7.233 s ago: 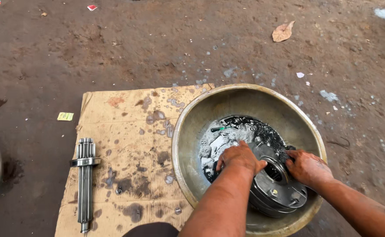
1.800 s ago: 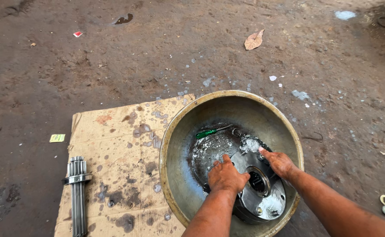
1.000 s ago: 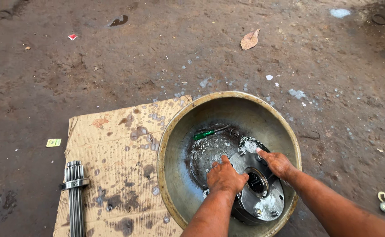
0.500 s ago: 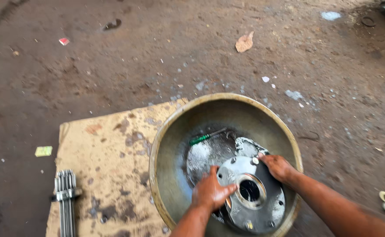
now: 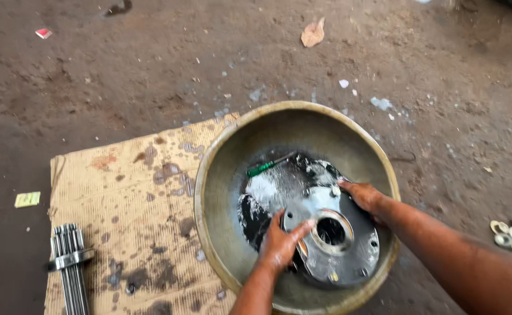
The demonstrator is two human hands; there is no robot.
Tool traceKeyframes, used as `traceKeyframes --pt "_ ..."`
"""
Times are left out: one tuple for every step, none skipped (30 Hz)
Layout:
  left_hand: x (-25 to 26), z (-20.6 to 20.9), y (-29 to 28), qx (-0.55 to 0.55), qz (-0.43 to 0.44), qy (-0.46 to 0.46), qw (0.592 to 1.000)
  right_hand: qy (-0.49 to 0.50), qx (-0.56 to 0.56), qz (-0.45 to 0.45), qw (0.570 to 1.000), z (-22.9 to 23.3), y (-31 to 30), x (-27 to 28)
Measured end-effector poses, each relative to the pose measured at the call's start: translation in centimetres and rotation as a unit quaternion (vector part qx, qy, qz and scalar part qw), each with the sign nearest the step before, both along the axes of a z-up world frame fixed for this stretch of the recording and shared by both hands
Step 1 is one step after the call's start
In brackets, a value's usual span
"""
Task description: The person cleans greasy mechanical components by hand in a basin of fluid, scrubbing several gears and a housing unit before setting them on a cardboard sheet.
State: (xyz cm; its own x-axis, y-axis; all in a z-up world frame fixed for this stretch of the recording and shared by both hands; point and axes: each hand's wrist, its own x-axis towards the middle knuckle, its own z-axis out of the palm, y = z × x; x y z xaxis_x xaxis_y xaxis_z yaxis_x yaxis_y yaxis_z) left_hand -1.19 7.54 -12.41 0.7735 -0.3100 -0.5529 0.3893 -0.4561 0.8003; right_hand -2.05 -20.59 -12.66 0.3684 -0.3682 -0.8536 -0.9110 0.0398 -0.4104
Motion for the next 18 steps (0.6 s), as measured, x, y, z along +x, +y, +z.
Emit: traceKeyframes --pt "0.7 0.6 -0.3 -0.003 0.001 -0.009 1.000 -0.009 -0.003 0.001 1.000 0.1 -0.4 1.5" --pt "1.1 1.3 -0.5 -0.056 0.008 -0.007 0.998 -0.010 -0.038 0.041 0.998 0.0 -0.7 2.8" --pt "0.4 2.0 -0.2 -0.104 0.014 0.007 0.994 0.000 -0.069 0.080 0.994 -0.5 -0.6 2.8" --pt "0.5 2.6 -0.1 -0.103 0.014 0.008 0.995 0.001 -0.067 0.081 0.994 -1.3 -0.6 3.1" --pt "0.2 3.1 0.1 -0.062 0.017 0.088 0.994 -0.004 -0.035 0.051 0.998 -2.1 -0.5 3.0" --pt "-0.2 3.6 0.3 -0.022 0.020 0.168 0.985 -0.009 -0.003 0.021 1.000 -2.9 -0.7 2.9" --pt "-0.1 3.9 0.2 -0.024 0.021 0.168 0.985 -0.009 -0.005 0.023 1.000 -3.2 -1.3 3.6" --pt "0.1 4.2 0.2 -0.023 0.011 0.168 0.986 -0.131 -0.012 0.009 0.991 -3.0 -2.2 4.3" --pt "0.5 4.3 0.1 -0.020 0.000 0.165 0.986 -0.254 -0.018 -0.005 0.967 -2.5 -2.9 5.0" --pt "0.8 4.3 0.1 -0.020 0.001 0.163 0.986 -0.256 -0.017 -0.004 0.966 -1.6 -3.5 5.6" --pt "0.6 4.1 -0.2 -0.039 0.006 0.113 0.993 -0.296 -0.006 0.011 0.955 0.0 -4.4 5.3" --pt "0.4 3.8 -0.5 -0.058 0.012 0.064 0.996 -0.335 0.006 0.027 0.942 2.0 -4.9 4.7" --pt "0.3 3.5 -0.4 -0.057 0.010 0.064 0.996 -0.335 0.007 0.025 0.942 3.9 -4.4 3.7" --pt "0.2 3.1 -0.5 -0.022 -0.004 0.051 0.998 -0.305 0.001 0.067 0.950 6.1 -3.6 2.4" --pt "0.3 2.6 -0.4 0.013 -0.020 0.035 0.999 -0.277 -0.004 0.107 0.955 8.0 -2.0 1.7" --pt "0.6 2.1 -0.3 0.015 -0.024 0.033 0.999 -0.303 0.038 0.105 0.947 9.2 0.4 1.1" --pt "0.6 1.6 -0.5 -0.002 -0.009 0.004 1.000 -0.325 0.077 0.099 0.937 10.1 3.0 -0.4" --pt "0.6 1.1 -0.8 -0.019 0.005 -0.025 0.999 -0.349 0.042 0.118 0.929 10.3 5.8 -1.6"
